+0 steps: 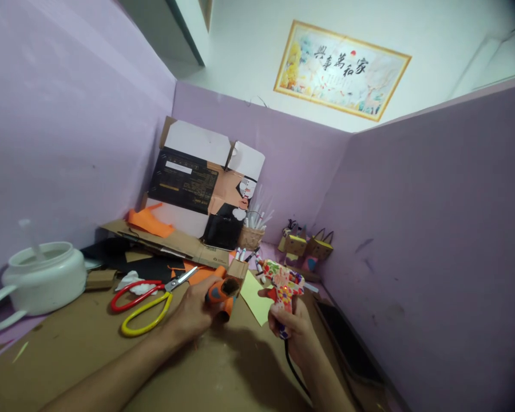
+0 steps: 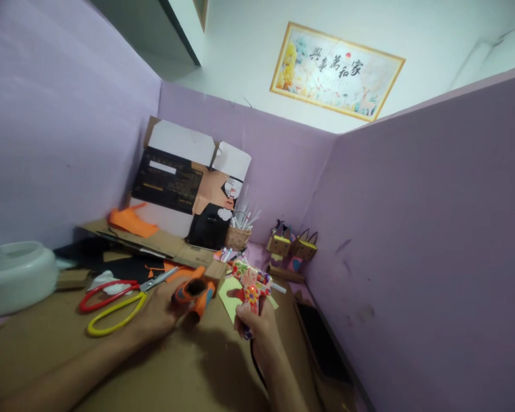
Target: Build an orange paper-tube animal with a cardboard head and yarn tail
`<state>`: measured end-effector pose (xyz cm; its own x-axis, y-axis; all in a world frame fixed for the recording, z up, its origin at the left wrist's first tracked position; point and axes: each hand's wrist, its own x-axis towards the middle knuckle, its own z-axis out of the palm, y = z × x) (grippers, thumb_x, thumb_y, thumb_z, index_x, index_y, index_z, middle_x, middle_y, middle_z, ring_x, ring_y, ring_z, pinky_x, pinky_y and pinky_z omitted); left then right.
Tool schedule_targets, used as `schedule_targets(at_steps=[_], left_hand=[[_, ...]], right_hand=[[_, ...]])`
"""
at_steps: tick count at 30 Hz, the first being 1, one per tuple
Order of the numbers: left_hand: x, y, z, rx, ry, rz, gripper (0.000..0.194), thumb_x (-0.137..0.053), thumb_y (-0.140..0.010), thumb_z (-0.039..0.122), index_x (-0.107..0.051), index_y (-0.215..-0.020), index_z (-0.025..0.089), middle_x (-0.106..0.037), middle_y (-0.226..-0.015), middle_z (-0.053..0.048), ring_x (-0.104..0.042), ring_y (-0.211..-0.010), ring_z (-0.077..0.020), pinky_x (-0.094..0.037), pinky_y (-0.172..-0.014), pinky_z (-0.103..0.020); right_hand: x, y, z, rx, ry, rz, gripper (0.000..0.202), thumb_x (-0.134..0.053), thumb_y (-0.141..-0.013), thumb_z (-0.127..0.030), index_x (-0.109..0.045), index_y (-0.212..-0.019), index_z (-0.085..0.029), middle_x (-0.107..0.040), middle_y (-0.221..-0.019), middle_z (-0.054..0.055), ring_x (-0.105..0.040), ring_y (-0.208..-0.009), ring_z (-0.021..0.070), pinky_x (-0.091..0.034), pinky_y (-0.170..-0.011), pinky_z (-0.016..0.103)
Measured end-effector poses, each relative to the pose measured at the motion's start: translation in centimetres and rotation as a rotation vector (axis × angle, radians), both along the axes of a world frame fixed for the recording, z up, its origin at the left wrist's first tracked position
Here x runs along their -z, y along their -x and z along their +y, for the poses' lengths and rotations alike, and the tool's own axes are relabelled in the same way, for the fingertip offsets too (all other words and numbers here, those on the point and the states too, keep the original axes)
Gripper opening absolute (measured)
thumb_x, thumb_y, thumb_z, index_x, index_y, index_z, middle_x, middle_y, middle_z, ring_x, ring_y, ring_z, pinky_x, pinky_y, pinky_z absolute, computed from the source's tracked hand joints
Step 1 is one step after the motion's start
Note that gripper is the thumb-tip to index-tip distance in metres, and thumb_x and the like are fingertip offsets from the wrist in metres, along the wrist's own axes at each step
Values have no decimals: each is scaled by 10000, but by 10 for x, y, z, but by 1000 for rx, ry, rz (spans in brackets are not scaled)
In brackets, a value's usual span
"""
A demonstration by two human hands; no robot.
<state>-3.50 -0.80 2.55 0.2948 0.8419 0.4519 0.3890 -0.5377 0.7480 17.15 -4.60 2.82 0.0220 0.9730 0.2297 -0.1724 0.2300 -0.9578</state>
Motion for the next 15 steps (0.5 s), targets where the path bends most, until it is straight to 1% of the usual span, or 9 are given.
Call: schedule_targets(at_steps=[3, 5, 7, 9, 11, 13, 15], left_hand=[[4, 1, 3, 10, -19, -10, 179, -497, -708, 124, -588, -860, 153, -604, -744, -9, -547, -687, -160, -415, -628, -245], [7, 2, 6, 15, -33, -26, 181, -504, -726, 144, -594, -883, 156, -619, -766, -12, -560, -702, -162, -424, -641, -246], [11, 3, 9, 15, -52, -46, 180, -516, -742, 175, -602, -899, 160, -635, -796, -22, -576, -735, -171, -437, -671, -253], [14, 4, 12, 19, -74, -74, 191, -526, -754, 204, -611, -921, 168, -651, -841, -32, -590, -783, -180, -448, -714, -264], [15, 4, 14, 19, -93, -112, 200, -534, -758, 204, -619, -938, 178, -663, -887, -35, -597, -830, -183, -448, -760, -269], [17, 4, 16, 18, -103, -147, 204, -547, -753, 187, -626, -941, 183, -670, -911, -34, -603, -855, -180, -445, -787, -267], [17, 4, 17, 14, -99, -155, 190, -557, -750, 182, -631, -925, 181, -672, -896, -33, -607, -846, -178, -447, -781, -263]], right_hand=[[-2, 2, -7, 9, -23, -127, 453, -611, -707, -453, -634, -1002, -109, -491, -447, -29, -340, -383, 71, -223, -375, 194], [-1, 3, -11, 28, -36, -197, 453, -603, -716, -488, -655, -971, -117, -541, -492, 2, -331, -396, 75, -241, -384, 206], [3, 4, -14, 69, -40, -246, 406, -636, -691, -482, -679, -902, -138, -606, -601, 41, -348, -428, 83, -271, -398, 217], [7, 5, -16, 83, -39, -302, 349, -659, -676, -465, -693, -842, -160, -639, -700, 65, -395, -478, 104, -319, -430, 233], [11, 6, -18, 60, -45, -336, 307, -661, -683, -453, -696, -808, -175, -644, -717, 68, -469, -556, 145, -377, -501, 259], [12, 9, -20, 26, -44, -323, 284, -663, -691, -439, -693, -813, -184, -639, -718, 61, -511, -632, 176, -407, -582, 283], [12, 11, -22, -13, -18, -297, 293, -663, -698, -426, -688, -878, -196, -629, -733, 50, -505, -650, 175, -405, -603, 281]])
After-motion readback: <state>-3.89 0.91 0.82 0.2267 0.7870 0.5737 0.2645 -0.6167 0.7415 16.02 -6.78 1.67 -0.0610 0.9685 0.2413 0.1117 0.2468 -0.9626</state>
